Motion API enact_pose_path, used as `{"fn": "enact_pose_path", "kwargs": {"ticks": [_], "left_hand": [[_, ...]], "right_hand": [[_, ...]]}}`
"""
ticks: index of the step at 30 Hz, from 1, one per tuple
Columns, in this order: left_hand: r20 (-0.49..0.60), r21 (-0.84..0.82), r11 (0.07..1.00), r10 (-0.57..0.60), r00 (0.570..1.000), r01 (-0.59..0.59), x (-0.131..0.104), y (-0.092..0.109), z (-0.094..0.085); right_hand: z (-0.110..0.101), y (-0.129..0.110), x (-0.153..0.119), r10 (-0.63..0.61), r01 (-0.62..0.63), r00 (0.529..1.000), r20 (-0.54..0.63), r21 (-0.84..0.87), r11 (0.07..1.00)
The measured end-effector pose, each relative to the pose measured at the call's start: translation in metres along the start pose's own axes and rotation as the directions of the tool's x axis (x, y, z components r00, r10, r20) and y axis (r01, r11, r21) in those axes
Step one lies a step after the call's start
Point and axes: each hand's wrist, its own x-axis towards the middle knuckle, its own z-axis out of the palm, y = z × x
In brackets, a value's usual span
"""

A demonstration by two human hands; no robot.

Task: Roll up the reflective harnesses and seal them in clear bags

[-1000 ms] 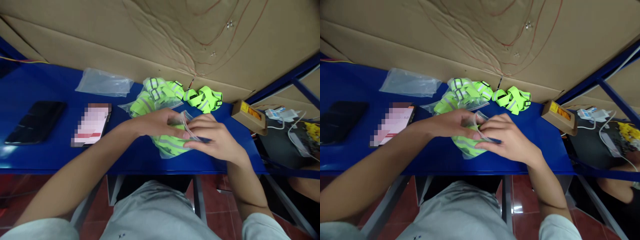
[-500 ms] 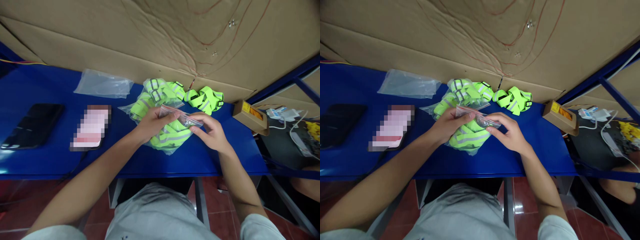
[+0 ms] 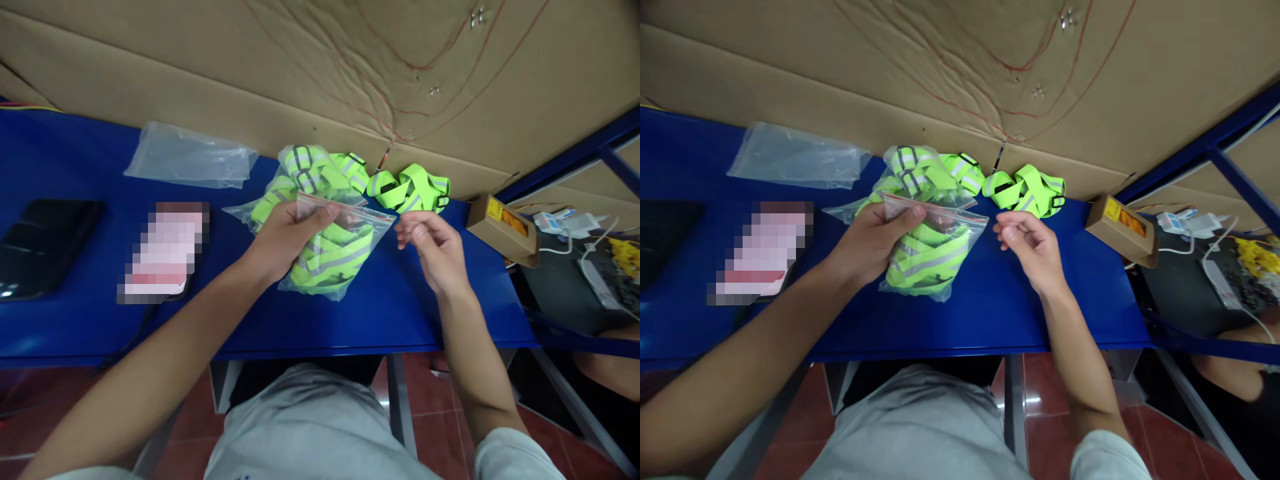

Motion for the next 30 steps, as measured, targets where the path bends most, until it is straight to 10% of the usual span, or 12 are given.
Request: {"fn": "enact_pose_path", "kwargs": {"ticks": [12, 30], "left_hand": [[0.016, -0.141, 0.984, -0.112, 0.994, 0.113, -0.006, -0.016, 0.012], [0.057, -0.113, 0.986, -0.114, 0.992, 0.12, -0.008, -0.023, 0.021]], "right_hand": [[0.025, 0.009, -0.006, -0.18, 0.171, 0.977, -0.117, -0.086, 0.982], [0.029, 0.018, -0.007, -0.05, 0.049, 0.998, -0.033, -0.03, 0.998]]}}
